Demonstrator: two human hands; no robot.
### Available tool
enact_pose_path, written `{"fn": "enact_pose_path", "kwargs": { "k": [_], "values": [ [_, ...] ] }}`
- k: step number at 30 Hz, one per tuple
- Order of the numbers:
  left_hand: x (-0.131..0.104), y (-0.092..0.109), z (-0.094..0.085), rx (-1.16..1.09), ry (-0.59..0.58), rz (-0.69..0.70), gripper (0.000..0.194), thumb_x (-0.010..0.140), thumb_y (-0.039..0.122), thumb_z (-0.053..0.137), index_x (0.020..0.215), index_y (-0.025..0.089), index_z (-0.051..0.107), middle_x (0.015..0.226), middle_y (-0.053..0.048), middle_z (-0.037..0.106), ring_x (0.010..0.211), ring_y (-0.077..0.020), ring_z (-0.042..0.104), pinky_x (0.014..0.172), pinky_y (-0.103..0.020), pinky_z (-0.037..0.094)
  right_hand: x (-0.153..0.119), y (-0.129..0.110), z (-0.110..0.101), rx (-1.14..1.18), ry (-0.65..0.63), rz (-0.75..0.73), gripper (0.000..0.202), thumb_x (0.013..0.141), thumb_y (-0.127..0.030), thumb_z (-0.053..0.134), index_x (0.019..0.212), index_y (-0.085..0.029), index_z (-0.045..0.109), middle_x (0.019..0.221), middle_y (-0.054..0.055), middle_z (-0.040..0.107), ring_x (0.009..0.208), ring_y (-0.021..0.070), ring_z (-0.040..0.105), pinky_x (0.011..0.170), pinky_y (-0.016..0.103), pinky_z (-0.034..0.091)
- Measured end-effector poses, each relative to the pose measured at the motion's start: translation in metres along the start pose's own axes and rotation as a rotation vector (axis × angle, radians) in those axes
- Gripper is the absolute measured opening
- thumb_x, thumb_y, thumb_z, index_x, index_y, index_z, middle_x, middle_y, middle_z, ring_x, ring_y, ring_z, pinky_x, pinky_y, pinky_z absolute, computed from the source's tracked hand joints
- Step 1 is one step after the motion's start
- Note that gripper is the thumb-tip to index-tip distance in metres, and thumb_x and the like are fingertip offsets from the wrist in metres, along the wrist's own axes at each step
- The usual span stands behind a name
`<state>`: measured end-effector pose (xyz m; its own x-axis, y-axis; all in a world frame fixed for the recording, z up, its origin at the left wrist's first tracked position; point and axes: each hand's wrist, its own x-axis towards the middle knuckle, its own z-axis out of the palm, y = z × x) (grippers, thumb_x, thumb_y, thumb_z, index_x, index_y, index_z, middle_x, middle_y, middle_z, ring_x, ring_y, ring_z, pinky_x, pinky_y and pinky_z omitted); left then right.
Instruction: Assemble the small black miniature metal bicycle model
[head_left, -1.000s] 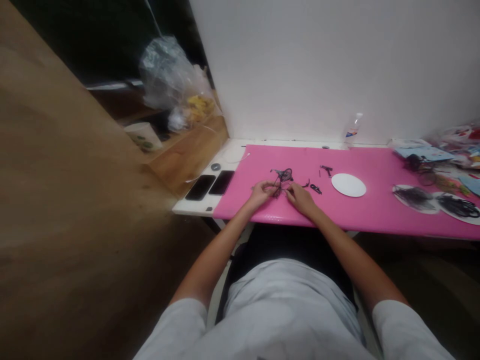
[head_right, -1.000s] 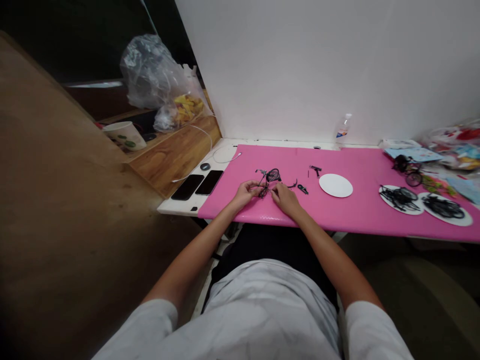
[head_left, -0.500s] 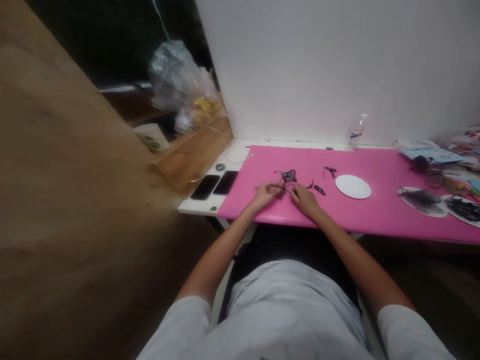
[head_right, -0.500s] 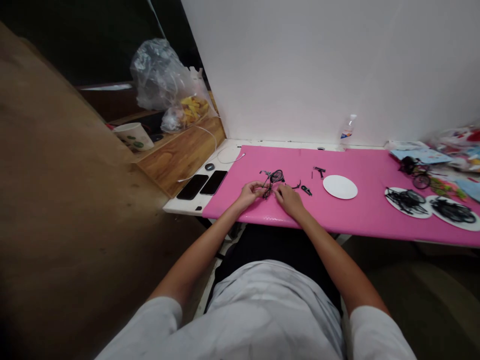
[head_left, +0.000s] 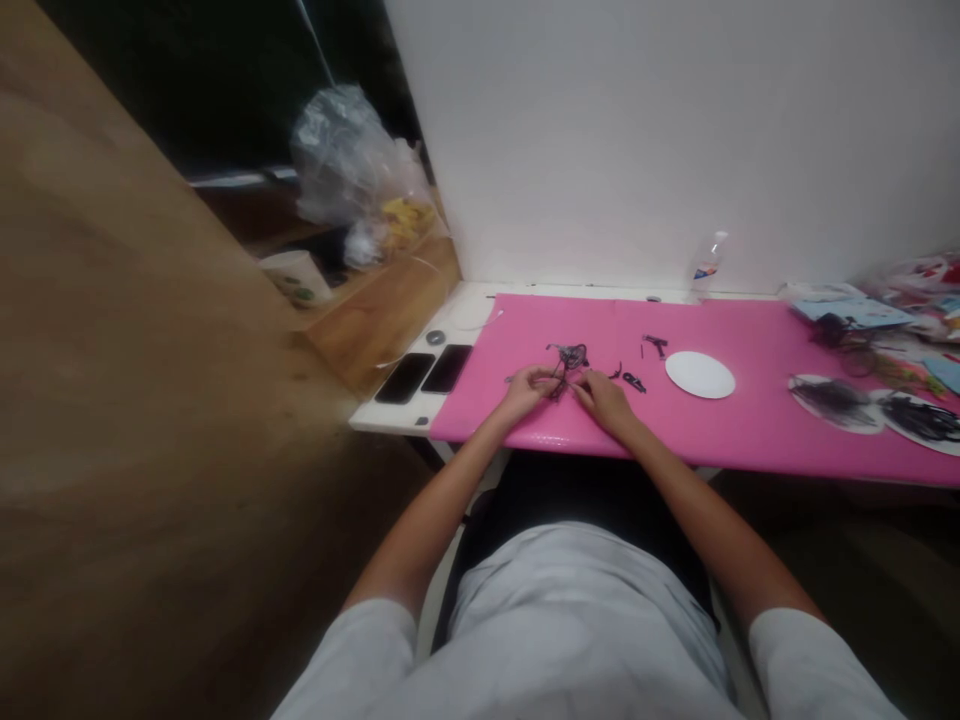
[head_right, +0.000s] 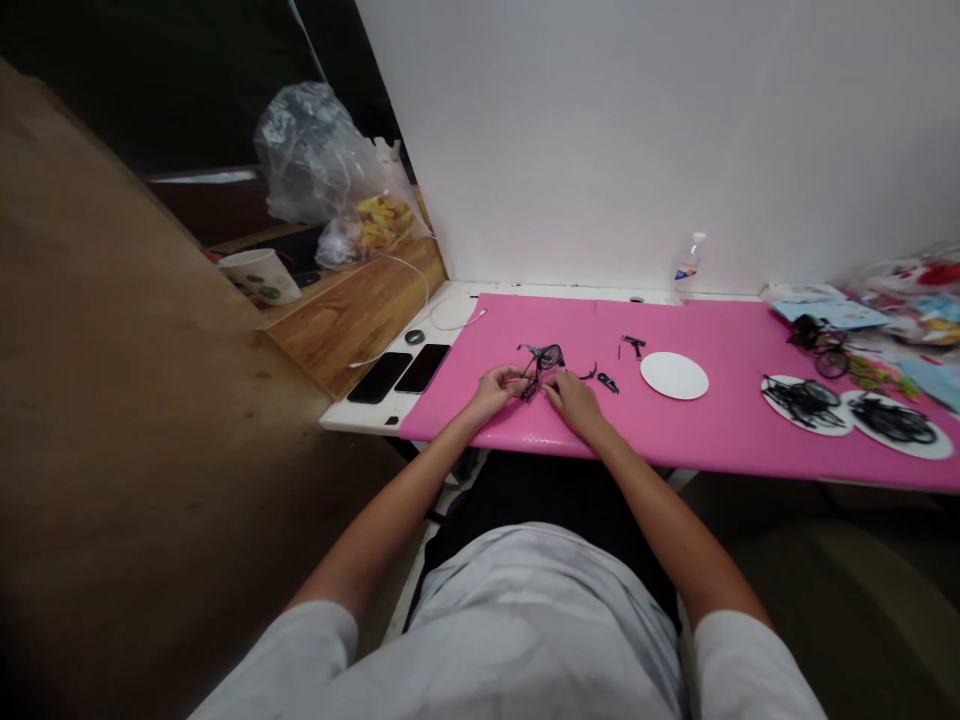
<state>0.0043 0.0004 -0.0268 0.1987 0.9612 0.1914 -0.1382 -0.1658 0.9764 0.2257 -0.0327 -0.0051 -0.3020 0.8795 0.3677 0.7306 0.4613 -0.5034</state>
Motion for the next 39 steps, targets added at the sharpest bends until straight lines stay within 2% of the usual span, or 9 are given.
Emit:
{"fn": "enact_pose_path", "kwargs": {
  "k": [5, 10, 15, 18, 21, 24, 27, 32, 39],
  "values": [
    [-0.002, 0.002, 0.003, 0.006, 0.017, 0.008, 0.059, 0.071, 0.054, 0.097, 0.105, 0.01, 0.08, 0.104, -0.017, 0.082, 0.079, -0.0199, 0.075, 0.074, -0.033, 0.06, 0.0, -0.001, -0.001, -0.051, 0.011, 0.028, 0.01, 0.109, -0.027, 0.063, 0.107, -0.019, 0.069, 0.109, 0.011, 0.073, 0.099, 0.0247, 0.065, 0.086, 0.033, 0.049],
    [-0.007, 0.006, 0.008, 0.086, 0.051, 0.079, 0.056, 0.085, 0.057, 0.086, 0.114, 0.01, 0.08, 0.107, -0.017, 0.083, 0.082, -0.0213, 0.076, 0.073, -0.032, 0.06, -0.001, 0.0, -0.002, -0.029, 0.109, 0.032, 0.02, 0.111, -0.033, 0.056, 0.112, -0.019, 0.07, 0.11, 0.013, 0.075, 0.103, 0.0278, 0.067, 0.09, 0.037, 0.051],
    [-0.013, 0.014, 0.009, 0.351, 0.1, 0.147, 0.041, 0.097, 0.051, 0.074, 0.112, 0.013, 0.083, 0.101, -0.014, 0.084, 0.079, -0.0217, 0.075, 0.074, -0.032, 0.058, 0.003, -0.003, -0.013, 0.145, 0.215, 0.131, 0.033, 0.112, -0.048, 0.047, 0.103, -0.023, 0.065, 0.096, 0.009, 0.076, 0.09, 0.0266, 0.069, 0.084, 0.037, 0.052],
    [-0.015, 0.019, 0.008, 0.603, 0.117, 0.165, 0.038, 0.102, 0.051, 0.068, 0.1, 0.017, 0.084, 0.089, -0.009, 0.082, 0.074, -0.0201, 0.072, 0.073, -0.03, 0.053, 0.007, -0.011, -0.034, 0.34, 0.253, 0.142, 0.045, 0.113, -0.065, 0.04, 0.095, -0.026, 0.054, 0.077, 0.001, 0.067, 0.072, 0.0221, 0.064, 0.072, 0.034, 0.05],
    [-0.015, 0.027, 0.004, 0.84, 0.131, 0.162, 0.041, 0.104, 0.053, 0.063, 0.094, 0.019, 0.083, 0.088, -0.008, 0.08, 0.077, -0.0209, 0.07, 0.071, -0.031, 0.048, 0.009, -0.027, -0.062, 0.61, 0.277, 0.073, 0.048, 0.11, -0.075, 0.04, 0.105, -0.028, 0.048, 0.068, -0.005, 0.06, 0.06, 0.0178, 0.059, 0.059, 0.029, 0.047],
    [-0.015, 0.037, 0.0, 1.013, 0.109, 0.2, 0.039, 0.105, 0.05, 0.061, 0.092, 0.021, 0.082, 0.092, -0.01, 0.079, 0.086, -0.0241, 0.069, 0.076, -0.033, 0.049, 0.005, -0.049, -0.094, 0.716, 0.327, -0.001, 0.046, 0.108, -0.074, 0.051, 0.113, -0.028, 0.05, 0.076, -0.004, 0.063, 0.057, 0.0142, 0.055, 0.05, 0.025, 0.042],
    [-0.013, 0.043, -0.006, 1.111, 0.087, 0.237, 0.037, 0.107, 0.045, 0.058, 0.092, 0.021, 0.082, 0.098, -0.013, 0.078, 0.103, -0.0292, 0.068, 0.088, -0.037, 0.052, -0.006, -0.073, -0.124, 0.77, 0.422, -0.078, 0.039, 0.109, -0.068, 0.057, 0.113, -0.029, 0.053, 0.076, -0.003, 0.063, 0.064, 0.0152, 0.062, 0.051, 0.025, 0.044],
    [-0.007, 0.038, -0.019, 1.081, 0.109, 0.207, 0.03, 0.106, 0.037, 0.058, 0.112, 0.019, 0.082, 0.113, -0.014, 0.08, 0.112, -0.0307, 0.069, 0.102, -0.042, 0.055, -0.026, -0.098, -0.16, 0.856, 0.403, -0.145, 0.034, 0.109, -0.062, 0.06, 0.115, -0.028, 0.054, 0.067, -0.007, 0.058, 0.055, 0.0142, 0.059, 0.052, 0.026, 0.048],
    [-0.002, 0.026, -0.031, 0.862, 0.116, 0.215, 0.039, 0.097, 0.035, 0.072, 0.129, 0.014, 0.074, 0.125, -0.018, 0.077, 0.106, -0.0278, 0.072, 0.1, -0.041, 0.057, -0.043, -0.116, -0.18, 0.93, 0.356, -0.167, 0.037, 0.106, -0.062, 0.065, 0.104, -0.028, 0.053, 0.067, -0.006, 0.057, 0.056, 0.0153, 0.06, 0.056, 0.029, 0.054]
  ]
}}
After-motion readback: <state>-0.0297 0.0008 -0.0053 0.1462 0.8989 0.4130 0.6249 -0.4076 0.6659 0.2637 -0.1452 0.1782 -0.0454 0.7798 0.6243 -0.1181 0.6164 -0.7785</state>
